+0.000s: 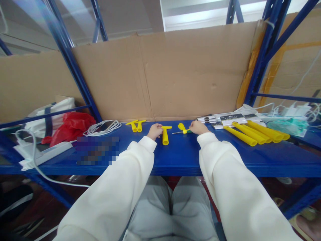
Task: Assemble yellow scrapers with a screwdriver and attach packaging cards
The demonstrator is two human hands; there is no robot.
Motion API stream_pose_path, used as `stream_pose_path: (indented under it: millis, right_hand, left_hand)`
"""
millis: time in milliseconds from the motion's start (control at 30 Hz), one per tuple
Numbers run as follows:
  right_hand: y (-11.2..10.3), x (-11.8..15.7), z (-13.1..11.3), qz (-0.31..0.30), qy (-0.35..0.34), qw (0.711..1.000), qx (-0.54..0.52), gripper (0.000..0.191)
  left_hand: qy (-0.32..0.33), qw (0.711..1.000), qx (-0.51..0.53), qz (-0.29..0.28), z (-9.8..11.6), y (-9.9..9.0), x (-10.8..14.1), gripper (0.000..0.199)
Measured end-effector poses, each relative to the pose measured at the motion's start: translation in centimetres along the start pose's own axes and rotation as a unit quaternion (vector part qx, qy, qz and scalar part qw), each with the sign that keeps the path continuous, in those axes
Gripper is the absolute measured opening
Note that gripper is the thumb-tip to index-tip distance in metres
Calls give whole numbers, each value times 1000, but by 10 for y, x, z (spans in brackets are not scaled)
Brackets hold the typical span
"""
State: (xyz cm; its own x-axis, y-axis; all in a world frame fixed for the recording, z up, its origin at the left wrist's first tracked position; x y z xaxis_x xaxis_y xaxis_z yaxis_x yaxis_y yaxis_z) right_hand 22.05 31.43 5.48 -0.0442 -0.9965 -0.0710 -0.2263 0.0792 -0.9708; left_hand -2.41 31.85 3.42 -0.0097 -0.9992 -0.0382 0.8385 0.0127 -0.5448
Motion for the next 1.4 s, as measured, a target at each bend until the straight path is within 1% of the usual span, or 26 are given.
stream_pose_path:
  millis: [100,200,367,433,500,633,733,867,967,1067,1167,1300,1400]
  right_hand:
    - [0,0,1,4,3,1000,-3,26]
    - [0,0,1,6,2,1000,-7,25]
    - [0,1,1,7,2,1000,-19,27]
    - [-4,2,4,20,11,999,-28,27]
    - [-9,4,12,43,35,998,-40,29]
    - [-16,9,37,86,116,988,-60,36]
    - [-14,6,49,94,133,984,-66,42]
    - [-11,-3,54,102,119,986,-59,48]
    - [-11,-10,58,115,125,985,-40,48]
    - [-15,-21,57,127,101,987,-13,47]
    - [-15,-38,54,105,78,991,14,48]
    - [-7,-65,55,55,64,996,35,46]
    - [-4,-79,56,56,38,997,24,38]
  left_hand:
    - [64,993,-97,3,13,1,4,27]
    - [103,983,-155,1,22,4,9,21]
    - [115,980,-162,-1,23,6,9,18]
    - [116,981,-155,1,22,6,7,17]
    - [117,981,-152,-3,22,7,6,17]
    - [130,977,-167,-13,23,11,7,19]
    - [138,973,-184,-16,25,12,8,20]
    - [130,976,-176,-5,23,10,8,21]
    - [130,976,-172,4,23,8,9,23]
    - [132,977,-168,24,26,5,12,24]
    - [137,976,-164,43,29,1,16,24]
    - [139,975,-167,43,31,1,19,23]
    - [137,975,-168,42,31,1,19,23]
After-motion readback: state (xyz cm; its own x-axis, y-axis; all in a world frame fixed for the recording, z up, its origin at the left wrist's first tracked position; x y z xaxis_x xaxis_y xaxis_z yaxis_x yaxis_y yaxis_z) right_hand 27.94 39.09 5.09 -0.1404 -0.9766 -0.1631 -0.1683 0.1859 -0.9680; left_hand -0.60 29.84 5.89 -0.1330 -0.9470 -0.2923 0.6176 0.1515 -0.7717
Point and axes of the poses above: each hand's wrist, its own x-axis away from the middle knuckle, its own y-axis out of the palm, z = x × y, the point moved 9 cm from there along -x, towards the middle knuckle, and after that the axes turned 8 degrees about -z, right-handed, at the moved point
